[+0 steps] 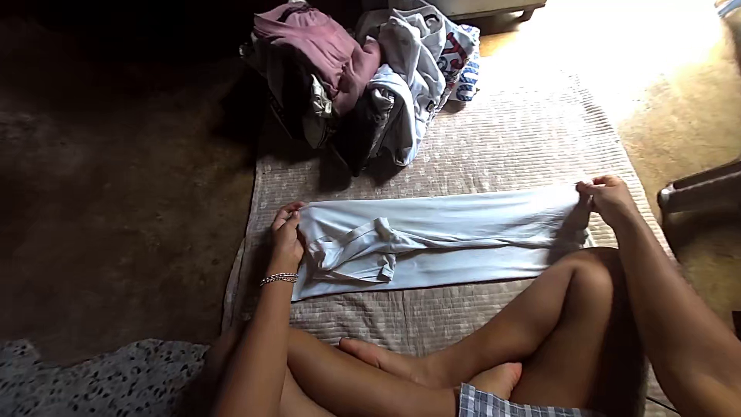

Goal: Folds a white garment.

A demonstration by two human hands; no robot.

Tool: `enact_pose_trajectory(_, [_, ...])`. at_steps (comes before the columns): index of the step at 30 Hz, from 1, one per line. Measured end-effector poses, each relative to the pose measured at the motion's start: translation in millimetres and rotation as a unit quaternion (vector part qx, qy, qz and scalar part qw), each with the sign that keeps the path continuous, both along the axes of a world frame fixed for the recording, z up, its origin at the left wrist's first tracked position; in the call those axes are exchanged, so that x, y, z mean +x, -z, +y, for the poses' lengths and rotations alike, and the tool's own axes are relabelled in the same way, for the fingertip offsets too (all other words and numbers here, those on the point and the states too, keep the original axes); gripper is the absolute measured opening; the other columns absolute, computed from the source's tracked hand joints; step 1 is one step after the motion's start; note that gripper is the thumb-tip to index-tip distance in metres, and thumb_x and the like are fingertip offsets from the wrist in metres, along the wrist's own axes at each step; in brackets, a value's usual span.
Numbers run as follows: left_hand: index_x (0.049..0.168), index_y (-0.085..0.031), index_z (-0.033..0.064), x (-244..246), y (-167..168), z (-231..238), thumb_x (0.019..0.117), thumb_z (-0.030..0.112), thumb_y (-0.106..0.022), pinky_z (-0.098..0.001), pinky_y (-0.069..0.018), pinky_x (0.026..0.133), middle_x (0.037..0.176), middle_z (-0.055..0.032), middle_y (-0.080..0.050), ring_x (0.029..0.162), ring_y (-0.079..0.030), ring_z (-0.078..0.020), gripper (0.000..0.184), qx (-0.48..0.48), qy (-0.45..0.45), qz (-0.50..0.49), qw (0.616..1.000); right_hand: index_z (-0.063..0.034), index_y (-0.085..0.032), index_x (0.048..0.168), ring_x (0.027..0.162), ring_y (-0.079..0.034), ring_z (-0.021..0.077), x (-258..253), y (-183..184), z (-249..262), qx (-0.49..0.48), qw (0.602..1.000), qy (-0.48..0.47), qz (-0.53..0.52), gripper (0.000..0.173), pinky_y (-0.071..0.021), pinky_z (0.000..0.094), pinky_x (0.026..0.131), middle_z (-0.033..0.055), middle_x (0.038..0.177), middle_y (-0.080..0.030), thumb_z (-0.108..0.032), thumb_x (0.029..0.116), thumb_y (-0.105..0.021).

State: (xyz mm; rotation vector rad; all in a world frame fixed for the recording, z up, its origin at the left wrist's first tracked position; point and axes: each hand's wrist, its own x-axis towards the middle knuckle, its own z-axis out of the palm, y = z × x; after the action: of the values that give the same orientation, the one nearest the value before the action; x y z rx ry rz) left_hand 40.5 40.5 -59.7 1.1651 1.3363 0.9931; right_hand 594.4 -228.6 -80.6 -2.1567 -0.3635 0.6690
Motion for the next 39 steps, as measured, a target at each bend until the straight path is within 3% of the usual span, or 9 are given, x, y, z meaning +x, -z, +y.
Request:
enact_pose_trajectory(5, [0.137,-0.054,0.0072,-14.0,5.1,13.0,0.1059,0.002,-0.043,-0.021,-0.0529,0.082,0.122,0.001,-0.063,0.093,-0.063,-0.003,0.033,-0.067,0.057,-0.073,0.993,0.0085,-0.048,0.135,0.098,-0.062,0.0334,0.7,7.5,4.7,-0.042,0.998,0.031,-0.023,0.045,-0.0502,0.0523,0.088,0.0289,0.121,-0.059,-0.02,0.1032,-0.062])
enact_pose_trajectory(10, [0.147,-0.048,0.0109,-12.4,-27.5,-4.5,0.1025,0.011,-0.06,-0.0483,-0.0503,0.087,0.132,-0.0252,-0.059,0.103,-0.062,-0.0317,0.046,-0.023,0.131,0.21,0.969,0.0175,-0.046,0.135,0.132,-0.046,0.0555,-40.6,-23.1,14.4,-0.153,0.969,-0.036,-0.19,0.048,-0.0382,0.066,0.107,0.0428,0.137,-0.046,-0.013,0.1003,-0.059])
enact_pose_trajectory(14, [0.125,-0.065,-0.0017,-2.7,-25.7,-8.5,0.1,0.0,-0.059,-0.0522,-0.0497,0.089,0.125,-0.024,-0.065,0.101,-0.063,-0.0353,0.026,0.086,0.212,0.244,0.943,0.0184,-0.056,0.122,0.116,-0.059,0.0516,-108.4,-34.8,37.8,-0.008,0.915,-0.259,-0.309,0.029,-0.0482,0.0621,0.099,0.0378,0.124,-0.058,-0.001,0.1008,-0.052])
enact_pose_trajectory(17, [0.123,-0.067,-0.0004,0.7,-26.5,-13.8,0.1003,0.002,-0.059,-0.0561,-0.0475,0.087,0.121,-0.026,-0.065,0.101,-0.061,-0.0395,0.024,0.09,0.151,0.282,0.943,0.0117,-0.056,0.126,0.098,-0.07,0.0373,-199.6,-47.7,72.9,0.088,0.895,-0.391,-0.198,0.028,-0.0577,0.0513,0.083,0.0273,0.108,-0.068,0.001,0.1006,-0.053])
enact_pose_trajectory(22, [0.108,-0.068,-0.0064,3.6,-45.1,-22.6,0.1008,0.015,-0.063,-0.063,-0.0499,0.09,0.116,-0.0317,-0.061,0.105,-0.062,-0.0464,0.023,0.122,0.188,0.412,0.883,-0.0024,-0.045,0.15,0.09,-0.07,0.0364,-298.9,-31.4,142.3,0.079,0.871,-0.484,-0.024,0.05,-0.0554,0.052,0.086,0.0248,0.104,-0.071,-0.016,0.1042,-0.058])
enact_pose_trajectory(26, [0.112,-0.066,-0.0102,8.2,-55.6,-29.8,0.0955,0.025,-0.074,-0.0638,-0.0443,0.099,0.112,-0.0314,-0.064,0.111,-0.06,-0.0469,0.04,-0.029,0.321,0.479,0.816,-0.0006,-0.072,0.12,0.097,-0.065,0.0369,-309.4,-20.2,161.1,0.105,0.852,-0.512,-0.017,0.024,-0.0524,0.0507,0.088,0.0252,0.109,-0.068,-0.004,0.097,-0.066])
enact_pose_trajectory(29, [0.112,-0.065,-0.0096,-4.8,-53.8,-23.3,0.0949,0.01,-0.073,-0.0598,-0.0505,0.089,0.107,-0.0295,-0.065,0.099,-0.064,-0.0425,0.027,0.025,0.338,0.388,0.857,0.0025,-0.073,0.111,0.094,-0.064,0.027,-297.7,-19.1,151.7,0.189,0.861,-0.472,0.014,0.019,-0.0547,0.0402,0.08,0.0214,0.114,-0.065,0.004,0.0945,-0.063])
enact_pose_trajectory(34, [0.111,-0.049,0.0071,-12.0,-52.4,-17.1,0.1017,0.001,-0.054,-0.0218,-0.0478,0.067,0.088,-0.003,-0.056,0.071,-0.052,-0.0045,0.012,0.013,0.22,0.11,0.969,-0.004,-0.067,0.126,0.093,-0.065,0.0188,-291.8,-18.9,150.4,0.258,0.881,-0.388,0.086,0.037,-0.058,0.0339,0.075,0.0143,0.138,-0.055,0.008,0.0914,-0.062])
enact_pose_trajectory(39, [0.15,-0.044,0.0189,-3.9,-8.1,-10.3,0.1004,-0.002,-0.054,-0.0386,-0.0518,0.083,0.133,-0.0177,-0.062,0.1,-0.064,-0.0228,0.055,0.036,0.186,0.116,0.975,0.0019,-0.054,0.143,0.111,-0.063,0.0354,-293.1,-0.7,161.3,0.197,0.863,-0.466,0.002,0.062,-0.0544,0.0485,0.084,0.024,0.154,-0.044,0.015,0.0832,-0.066])
